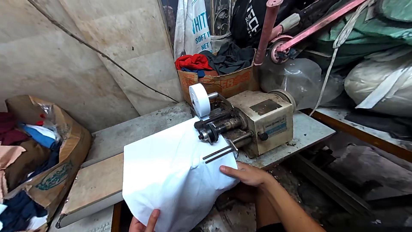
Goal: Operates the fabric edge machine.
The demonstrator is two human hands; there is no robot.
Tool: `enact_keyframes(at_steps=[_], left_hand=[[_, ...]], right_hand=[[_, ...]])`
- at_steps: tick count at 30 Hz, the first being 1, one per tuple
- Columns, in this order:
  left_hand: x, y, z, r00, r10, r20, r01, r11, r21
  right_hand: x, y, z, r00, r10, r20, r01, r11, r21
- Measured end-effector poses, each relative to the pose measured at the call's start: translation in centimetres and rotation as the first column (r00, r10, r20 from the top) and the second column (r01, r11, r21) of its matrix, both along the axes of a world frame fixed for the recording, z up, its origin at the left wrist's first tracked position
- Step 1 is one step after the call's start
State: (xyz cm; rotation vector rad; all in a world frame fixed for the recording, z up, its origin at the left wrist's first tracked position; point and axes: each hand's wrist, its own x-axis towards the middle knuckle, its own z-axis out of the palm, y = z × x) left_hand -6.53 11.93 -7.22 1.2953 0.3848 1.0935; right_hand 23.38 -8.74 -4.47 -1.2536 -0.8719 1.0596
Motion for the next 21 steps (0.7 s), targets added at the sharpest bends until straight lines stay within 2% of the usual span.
enact_keyframes(at_steps=[4,8,12,15,17,19,21], left_hand=[[-0.3,0.3,-0.1,0.999,-0.029,0.035,0.029,1.000,0.001],[-0.4,0.4,0.2,0.999,0.007,-0.045,-0.005,0.999,0.046],[-0.2,0.8,0.0,0.998,0.009,0.063,-0.010,1.000,0.018],[0.7,-0.1,0.2,0.993,0.120,0.020,-0.119,0.992,-0.033],[0.9,-0.3,-0.1,0.992,0.113,0.051,-0.110,0.992,-0.057],[1.3,-0.3,-0.6,0.990,0.098,0.105,-0.091,0.994,-0.066],[2.3,-0.7,-1.0,0.994,0.085,0.064,-0.079,0.993,-0.090]], right_hand=[[0.2,0.1,0.0,1.000,0.010,0.011,-0.010,1.000,-0.005],[0.0,0.4,-0.1,1.000,0.004,-0.009,-0.004,1.000,0.007],[-0.3,-0.1,-0.2,0.999,-0.043,-0.033,0.043,0.999,0.003],[-1.2,-0.2,-0.1,0.988,-0.154,0.018,0.154,0.988,-0.007],[-1.6,-0.1,0.2,0.980,-0.199,0.014,0.199,0.980,0.031],[-1.9,0.0,0.6,0.978,-0.207,-0.010,0.207,0.977,0.054],[-1.8,0.1,0.7,0.984,-0.175,-0.027,0.177,0.981,0.077]])
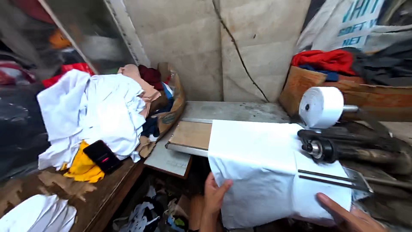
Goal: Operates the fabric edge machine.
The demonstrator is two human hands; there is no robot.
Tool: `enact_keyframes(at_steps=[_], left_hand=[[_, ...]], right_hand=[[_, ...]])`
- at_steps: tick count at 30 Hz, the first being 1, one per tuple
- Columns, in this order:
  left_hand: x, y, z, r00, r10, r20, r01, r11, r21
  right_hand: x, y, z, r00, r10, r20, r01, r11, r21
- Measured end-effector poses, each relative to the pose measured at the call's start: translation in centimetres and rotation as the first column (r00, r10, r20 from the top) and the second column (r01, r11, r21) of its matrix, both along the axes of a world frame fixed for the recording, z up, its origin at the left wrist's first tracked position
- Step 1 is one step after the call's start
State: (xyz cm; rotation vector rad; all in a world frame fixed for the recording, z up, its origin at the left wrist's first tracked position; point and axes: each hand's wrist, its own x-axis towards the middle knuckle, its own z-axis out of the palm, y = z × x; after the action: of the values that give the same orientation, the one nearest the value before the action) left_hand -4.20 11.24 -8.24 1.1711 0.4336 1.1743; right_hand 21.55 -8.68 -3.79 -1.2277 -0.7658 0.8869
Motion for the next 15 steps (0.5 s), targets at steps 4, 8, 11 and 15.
enact_keyframes(at_steps=[4,8,11,15], left_hand=[[1.5,-1.4,-1.1,0.982,-0.074,-0.171,0.068,0.997,-0.046],[0.6,-2.2,-1.6,0.994,-0.045,-0.100,0.031,0.989,-0.143],[-0.2,-2.1,-1.9,0.994,-0.028,-0.103,0.012,0.988,-0.153],[-0.7,-2.2,-2.5,0.993,-0.015,-0.117,-0.004,0.987,-0.162]], right_hand=[[0.4,-0.1,-0.4,1.000,0.023,-0.013,-0.022,0.999,0.042],[0.6,-0.2,-1.1,0.999,-0.013,-0.041,0.016,0.998,0.056],[0.9,-0.2,-1.5,0.999,-0.009,-0.043,0.013,0.997,0.078],[1.0,-0.2,-1.3,0.999,0.009,-0.054,-0.004,0.996,0.088]])
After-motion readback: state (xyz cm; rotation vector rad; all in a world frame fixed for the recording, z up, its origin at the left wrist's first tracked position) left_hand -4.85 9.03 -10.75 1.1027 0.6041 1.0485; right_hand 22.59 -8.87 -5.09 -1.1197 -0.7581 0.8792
